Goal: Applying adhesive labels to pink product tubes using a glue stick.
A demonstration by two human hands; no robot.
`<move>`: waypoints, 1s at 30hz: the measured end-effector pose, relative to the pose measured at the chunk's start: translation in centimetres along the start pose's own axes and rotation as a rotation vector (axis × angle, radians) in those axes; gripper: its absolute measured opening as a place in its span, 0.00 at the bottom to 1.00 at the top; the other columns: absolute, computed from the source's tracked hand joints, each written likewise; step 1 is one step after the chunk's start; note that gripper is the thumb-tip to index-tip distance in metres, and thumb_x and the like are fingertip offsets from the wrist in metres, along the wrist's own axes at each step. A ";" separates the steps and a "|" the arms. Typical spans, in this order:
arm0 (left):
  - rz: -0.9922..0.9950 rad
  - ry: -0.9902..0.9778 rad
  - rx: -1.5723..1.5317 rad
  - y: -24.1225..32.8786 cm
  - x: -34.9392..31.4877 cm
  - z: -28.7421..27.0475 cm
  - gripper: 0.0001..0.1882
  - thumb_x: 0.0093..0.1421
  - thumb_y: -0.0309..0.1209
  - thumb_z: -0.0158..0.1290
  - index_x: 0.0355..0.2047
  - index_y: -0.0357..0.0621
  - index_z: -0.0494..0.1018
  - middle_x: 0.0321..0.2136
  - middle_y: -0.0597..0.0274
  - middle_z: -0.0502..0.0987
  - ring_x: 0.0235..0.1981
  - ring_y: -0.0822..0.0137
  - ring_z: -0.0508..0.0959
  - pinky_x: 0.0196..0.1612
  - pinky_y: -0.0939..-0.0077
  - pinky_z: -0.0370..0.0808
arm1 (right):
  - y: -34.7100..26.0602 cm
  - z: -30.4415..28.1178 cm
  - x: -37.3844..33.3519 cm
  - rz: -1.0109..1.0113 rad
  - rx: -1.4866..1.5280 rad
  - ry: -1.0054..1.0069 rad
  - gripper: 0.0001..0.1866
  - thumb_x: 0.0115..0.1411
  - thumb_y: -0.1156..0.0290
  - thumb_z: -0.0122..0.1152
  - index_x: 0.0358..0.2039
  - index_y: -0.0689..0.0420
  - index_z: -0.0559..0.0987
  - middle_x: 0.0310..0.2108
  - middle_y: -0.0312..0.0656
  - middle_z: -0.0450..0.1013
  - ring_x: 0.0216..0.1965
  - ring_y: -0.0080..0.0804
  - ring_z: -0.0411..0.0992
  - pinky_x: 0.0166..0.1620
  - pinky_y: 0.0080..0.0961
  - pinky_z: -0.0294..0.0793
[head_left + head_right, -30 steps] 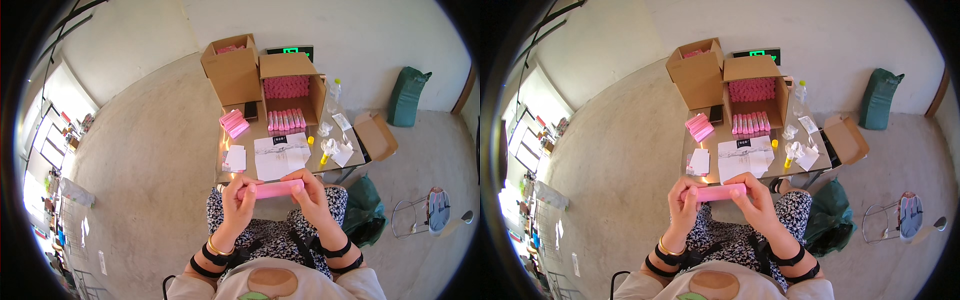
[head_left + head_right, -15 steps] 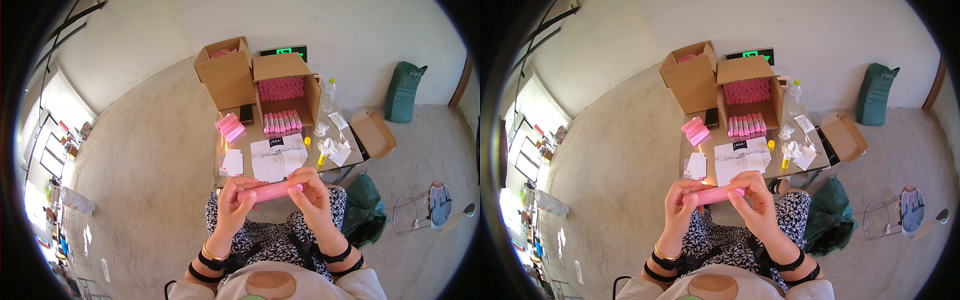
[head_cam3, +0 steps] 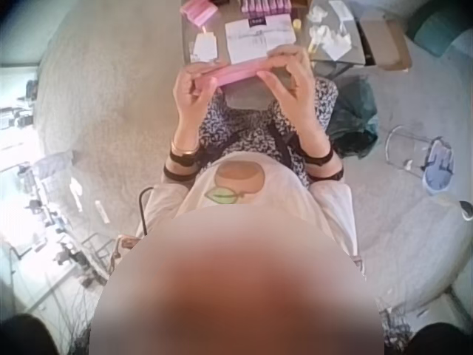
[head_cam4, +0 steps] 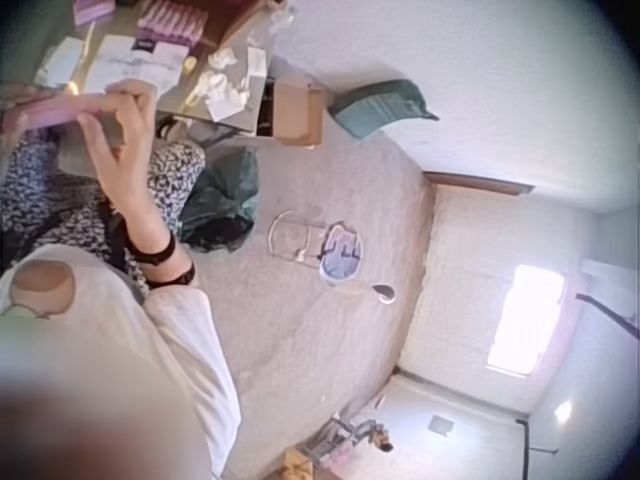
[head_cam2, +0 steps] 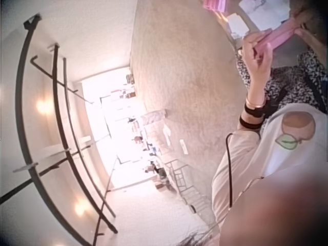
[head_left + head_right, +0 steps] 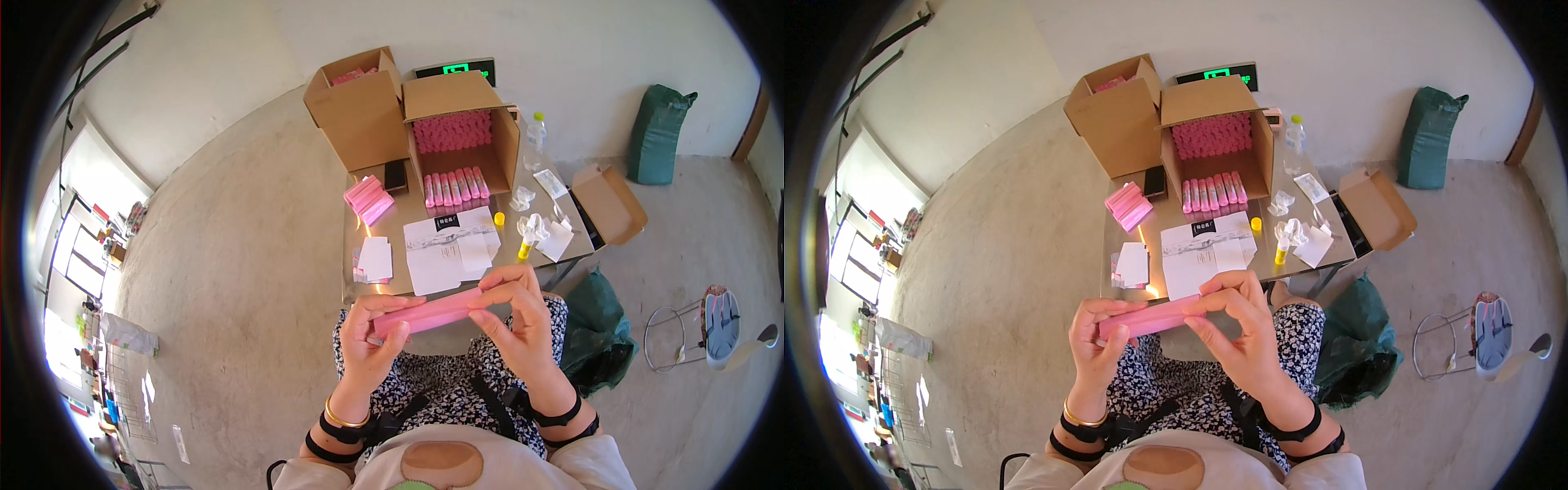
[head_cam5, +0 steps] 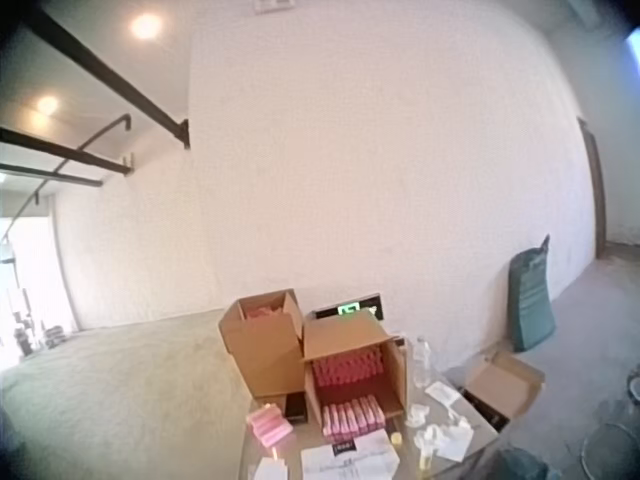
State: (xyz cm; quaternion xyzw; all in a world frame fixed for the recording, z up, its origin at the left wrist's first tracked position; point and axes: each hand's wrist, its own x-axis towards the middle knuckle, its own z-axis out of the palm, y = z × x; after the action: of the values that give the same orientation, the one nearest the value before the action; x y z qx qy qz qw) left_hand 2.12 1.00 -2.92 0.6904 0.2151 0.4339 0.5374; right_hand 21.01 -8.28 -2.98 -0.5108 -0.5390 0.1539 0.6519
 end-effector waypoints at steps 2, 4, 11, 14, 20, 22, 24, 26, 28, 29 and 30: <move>0.002 -0.008 0.018 -0.4 0.1 -0.1 0.11 0.58 0.22 0.51 0.42 0.35 0.66 0.41 0.50 0.77 0.37 0.73 0.77 0.33 0.85 0.74 | 0.3 -0.1 0.1 0.037 0.020 -0.012 0.06 0.51 0.75 0.66 0.30 0.58 0.78 0.38 0.41 0.65 0.41 0.33 0.66 0.47 0.25 0.63; 0.002 -0.005 0.038 -0.5 0.1 0.1 0.11 0.58 0.22 0.51 0.42 0.35 0.66 0.40 0.50 0.78 0.37 0.72 0.78 0.35 0.84 0.74 | 1.1 0.0 -0.1 0.053 0.081 -0.012 0.06 0.52 0.75 0.65 0.31 0.58 0.77 0.38 0.40 0.65 0.41 0.31 0.66 0.47 0.24 0.64; -0.005 -0.022 0.165 -4.4 0.3 0.6 0.14 0.56 0.19 0.50 0.43 0.35 0.66 0.39 0.51 0.79 0.40 0.68 0.78 0.43 0.80 0.73 | 5.4 0.7 -1.0 0.547 0.636 -0.062 0.08 0.61 0.75 0.55 0.41 0.61 0.72 0.43 0.39 0.67 0.42 0.27 0.70 0.46 0.22 0.69; -0.105 -0.130 0.293 -6.2 0.3 0.8 0.16 0.55 0.17 0.50 0.44 0.35 0.65 0.39 0.52 0.79 0.40 0.70 0.78 0.42 0.82 0.73 | 8.4 -0.7 -2.3 0.778 0.706 -0.254 0.11 0.63 0.73 0.52 0.44 0.61 0.72 0.42 0.40 0.70 0.39 0.27 0.72 0.44 0.24 0.72; -0.430 -0.216 -0.029 -11.7 1.5 2.2 0.17 0.57 0.21 0.51 0.47 0.37 0.64 0.41 0.55 0.78 0.36 0.76 0.76 0.36 0.86 0.72 | 14.0 -2.1 -5.6 0.910 0.805 -0.104 0.12 0.61 0.75 0.52 0.45 0.64 0.72 0.40 0.41 0.72 0.39 0.27 0.73 0.46 0.25 0.74; -0.567 -0.253 -0.136 -14.7 2.0 2.7 0.16 0.60 0.28 0.52 0.48 0.40 0.65 0.42 0.58 0.78 0.35 0.77 0.75 0.34 0.86 0.71 | 15.6 -2.4 -6.3 0.918 0.795 -0.014 0.11 0.61 0.75 0.52 0.44 0.63 0.73 0.38 0.41 0.73 0.39 0.27 0.74 0.45 0.24 0.74; -0.703 -0.287 -0.235 -17.2 3.0 3.2 0.17 0.61 0.30 0.51 0.49 0.42 0.65 0.44 0.59 0.77 0.36 0.77 0.75 0.35 0.85 0.71 | 17.1 -3.0 -6.7 0.934 0.722 0.038 0.11 0.61 0.75 0.53 0.43 0.63 0.73 0.38 0.41 0.73 0.38 0.27 0.74 0.45 0.24 0.75; -0.873 -0.326 -0.349 -19.4 4.0 4.3 0.17 0.63 0.37 0.48 0.51 0.45 0.66 0.45 0.61 0.76 0.37 0.75 0.75 0.38 0.80 0.71 | 18.3 -3.8 -7.1 0.942 0.571 0.132 0.09 0.60 0.75 0.53 0.41 0.63 0.74 0.35 0.40 0.74 0.36 0.27 0.74 0.43 0.24 0.75; -0.924 -0.276 -0.247 -22.9 5.1 4.9 0.16 0.64 0.38 0.48 0.49 0.45 0.67 0.45 0.61 0.76 0.37 0.75 0.75 0.38 0.80 0.71 | 19.3 -5.3 -7.3 0.899 0.503 0.217 0.09 0.60 0.75 0.54 0.41 0.63 0.74 0.35 0.40 0.74 0.35 0.26 0.74 0.42 0.23 0.75; -0.966 -0.224 -0.144 -24.9 5.6 5.1 0.15 0.64 0.38 0.47 0.48 0.45 0.68 0.45 0.61 0.76 0.37 0.75 0.75 0.38 0.79 0.71 | 19.7 -6.1 -7.4 0.850 0.435 0.297 0.09 0.60 0.74 0.55 0.41 0.63 0.74 0.34 0.40 0.74 0.34 0.25 0.74 0.41 0.21 0.75; -0.922 -0.198 0.025 -27.1 6.1 5.5 0.17 0.62 0.41 0.50 0.46 0.44 0.70 0.42 0.60 0.77 0.36 0.71 0.76 0.39 0.77 0.72 | 20.0 -7.0 -7.5 0.852 0.453 0.373 0.09 0.60 0.75 0.55 0.40 0.63 0.74 0.34 0.40 0.74 0.34 0.24 0.74 0.40 0.21 0.74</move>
State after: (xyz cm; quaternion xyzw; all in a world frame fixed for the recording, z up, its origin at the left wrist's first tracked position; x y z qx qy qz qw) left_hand 14.47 11.54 -26.15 0.5674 0.4521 0.0795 0.6836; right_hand 31.24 -8.76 -23.00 -0.5498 -0.1111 0.4247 0.7106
